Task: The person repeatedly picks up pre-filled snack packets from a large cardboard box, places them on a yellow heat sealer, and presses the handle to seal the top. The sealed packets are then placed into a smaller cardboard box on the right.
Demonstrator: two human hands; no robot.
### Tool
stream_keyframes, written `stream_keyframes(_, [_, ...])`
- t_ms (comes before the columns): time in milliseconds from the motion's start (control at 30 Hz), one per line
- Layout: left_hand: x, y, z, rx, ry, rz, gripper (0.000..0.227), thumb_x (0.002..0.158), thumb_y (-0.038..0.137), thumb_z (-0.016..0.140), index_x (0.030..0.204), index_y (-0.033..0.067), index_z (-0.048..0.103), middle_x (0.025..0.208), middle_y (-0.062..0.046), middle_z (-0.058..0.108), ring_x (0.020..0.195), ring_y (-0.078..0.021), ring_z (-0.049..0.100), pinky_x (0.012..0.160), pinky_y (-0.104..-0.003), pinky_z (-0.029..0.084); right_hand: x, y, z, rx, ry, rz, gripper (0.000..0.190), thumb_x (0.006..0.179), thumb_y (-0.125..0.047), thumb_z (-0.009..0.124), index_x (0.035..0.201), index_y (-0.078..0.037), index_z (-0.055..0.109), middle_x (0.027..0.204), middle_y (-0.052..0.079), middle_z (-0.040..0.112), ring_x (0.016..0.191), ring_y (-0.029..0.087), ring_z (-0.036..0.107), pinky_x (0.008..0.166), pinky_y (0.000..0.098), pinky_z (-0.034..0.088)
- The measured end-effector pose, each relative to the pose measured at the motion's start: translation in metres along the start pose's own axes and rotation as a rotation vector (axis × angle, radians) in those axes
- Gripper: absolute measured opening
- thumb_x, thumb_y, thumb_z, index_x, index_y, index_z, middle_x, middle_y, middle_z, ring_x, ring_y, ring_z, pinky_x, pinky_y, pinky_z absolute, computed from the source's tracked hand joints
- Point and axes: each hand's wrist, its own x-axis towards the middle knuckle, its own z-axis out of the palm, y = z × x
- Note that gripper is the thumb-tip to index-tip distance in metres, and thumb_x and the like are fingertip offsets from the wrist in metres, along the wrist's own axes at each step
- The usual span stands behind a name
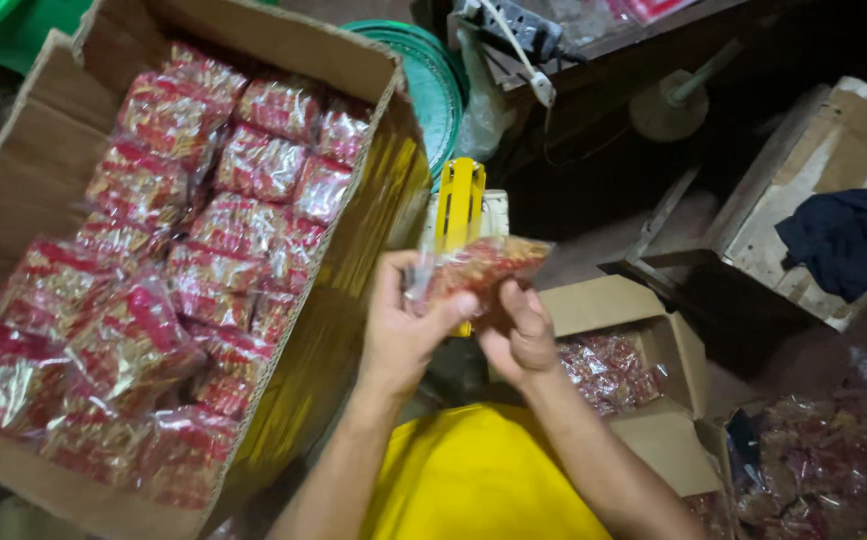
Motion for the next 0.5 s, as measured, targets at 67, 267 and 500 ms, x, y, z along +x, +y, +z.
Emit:
stream_keyframes(67, [-0.002,0.005,0.005,-0.093,-0.121,-0.084,0.082,0.077,0.024,0.093,0.146,0.011,0.05,0.121,-0.011,0.064,0.1,-0.0173,0.067,0.088,-0.032,0.063,0.002,-0.006,-0.028,-0.038,0.032,0.004,0.055,0.097,-0.024,0.068,0.15,-0.014,0.056,0.14,0.015,0.07,0.122,0.033,0.069,0.108,0.0574,0.055])
stream_keyframes(267, [0.011,-0.035,0.0,-0.02,-0.054,-0.172,0.049,0.083,0.013,0.092,0.127,0.0,0.075,0.079,-0.001,0.063,0.073,-0.0079,0.063,0.065,-0.021,0.056,-0.014,-0.029,-0.063,-0.154,0.107,0.124,0.059,0.097,-0.019,0.065,0.153,-0.008,0.052,0.139,0.024,0.069,0.122,0.038,0.07,0.104,0.0616,0.056])
stream_keyframes(500, [-0.013,-0.039,0.002,0.273,-0.108,-0.291,0.063,0.079,0.033,0.096,0.135,0.0139,0.074,0.103,-0.007,0.075,0.085,-0.0122,0.063,0.08,-0.028,0.056,-0.038,-0.023,-0.1,-0.184,0.262,0.19,0.047,0.094,-0.02,0.072,0.139,-0.007,0.062,0.118,0.023,0.076,0.104,0.038,0.077,0.092,0.0596,0.063])
